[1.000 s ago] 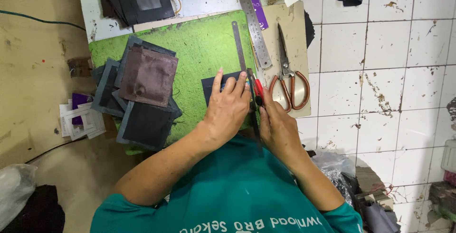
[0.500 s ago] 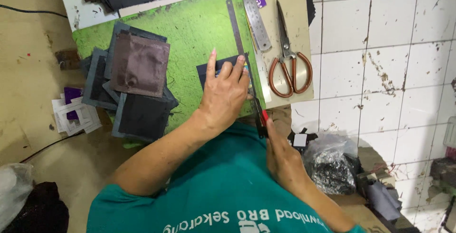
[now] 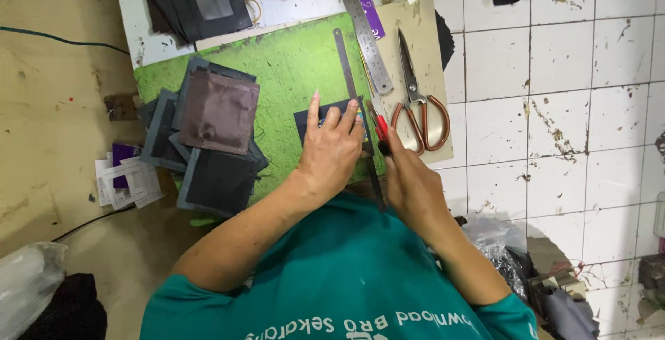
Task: Trimming the edges of small leather squares using a utility knife and a metal ruler
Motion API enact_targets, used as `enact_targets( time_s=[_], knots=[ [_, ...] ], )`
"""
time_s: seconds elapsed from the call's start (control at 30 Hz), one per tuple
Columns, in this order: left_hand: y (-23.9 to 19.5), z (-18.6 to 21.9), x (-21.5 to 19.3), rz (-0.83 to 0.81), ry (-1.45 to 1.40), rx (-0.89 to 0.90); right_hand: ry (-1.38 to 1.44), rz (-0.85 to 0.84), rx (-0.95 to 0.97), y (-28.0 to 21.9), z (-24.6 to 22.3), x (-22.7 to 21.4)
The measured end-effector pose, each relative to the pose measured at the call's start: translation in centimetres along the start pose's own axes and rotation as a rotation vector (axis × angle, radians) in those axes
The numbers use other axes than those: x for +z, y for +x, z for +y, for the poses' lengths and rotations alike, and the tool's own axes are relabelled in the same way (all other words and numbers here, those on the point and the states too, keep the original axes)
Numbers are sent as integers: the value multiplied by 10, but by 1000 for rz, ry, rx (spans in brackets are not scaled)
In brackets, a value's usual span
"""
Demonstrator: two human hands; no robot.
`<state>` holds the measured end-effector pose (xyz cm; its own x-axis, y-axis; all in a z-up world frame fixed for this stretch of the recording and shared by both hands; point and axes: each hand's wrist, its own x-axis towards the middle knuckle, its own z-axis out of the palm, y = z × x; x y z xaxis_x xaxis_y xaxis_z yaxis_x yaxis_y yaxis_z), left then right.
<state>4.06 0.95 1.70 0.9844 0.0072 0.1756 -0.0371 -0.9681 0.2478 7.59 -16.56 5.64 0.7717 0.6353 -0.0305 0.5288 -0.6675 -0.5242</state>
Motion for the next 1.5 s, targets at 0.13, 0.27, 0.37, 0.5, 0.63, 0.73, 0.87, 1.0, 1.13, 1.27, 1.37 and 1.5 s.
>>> enact_targets(
  time_s=[0.13, 0.27, 0.37, 0.5, 0.63, 0.73, 0.87, 1.0, 1.13, 1.27, 1.37, 1.5],
  knots=[
    [3, 0, -8, -12, 6, -5, 4, -44, 23, 19, 2, 6],
    [6, 0, -13, -48, 11, -8, 50, -98, 23, 23, 5, 6],
    [5, -1, -9, 1, 2, 3, 51, -146, 7, 22, 4, 3],
    [3, -3, -9, 36, -8, 28, -34, -126, -47, 5, 3, 6],
    [4, -4, -13, 0, -44, 32, 56, -176, 52, -60, -4, -1],
    [3, -2, -10, 37, -52, 39, -90, -127, -21, -93, 5, -2],
    [-1, -4, 0, -17, 48, 32, -27, -195, -46, -82, 13, -30],
    [3, -4, -9, 13, -50, 30, -57, 13, 14, -44, -4, -34],
    [1, -3, 1, 34, -43, 11, 71, -22, 12, -1, -3, -8],
    [0, -5, 6, 35, -38, 21, 30, -101, 54, 18, 11, 14],
    [0, -6, 6, 27, -38, 19, 43, -111, 17, 22, 8, 10],
    [0, -5, 4, 39, -32, 15, 28, -124, -7, 19, 4, 7]
  ],
)
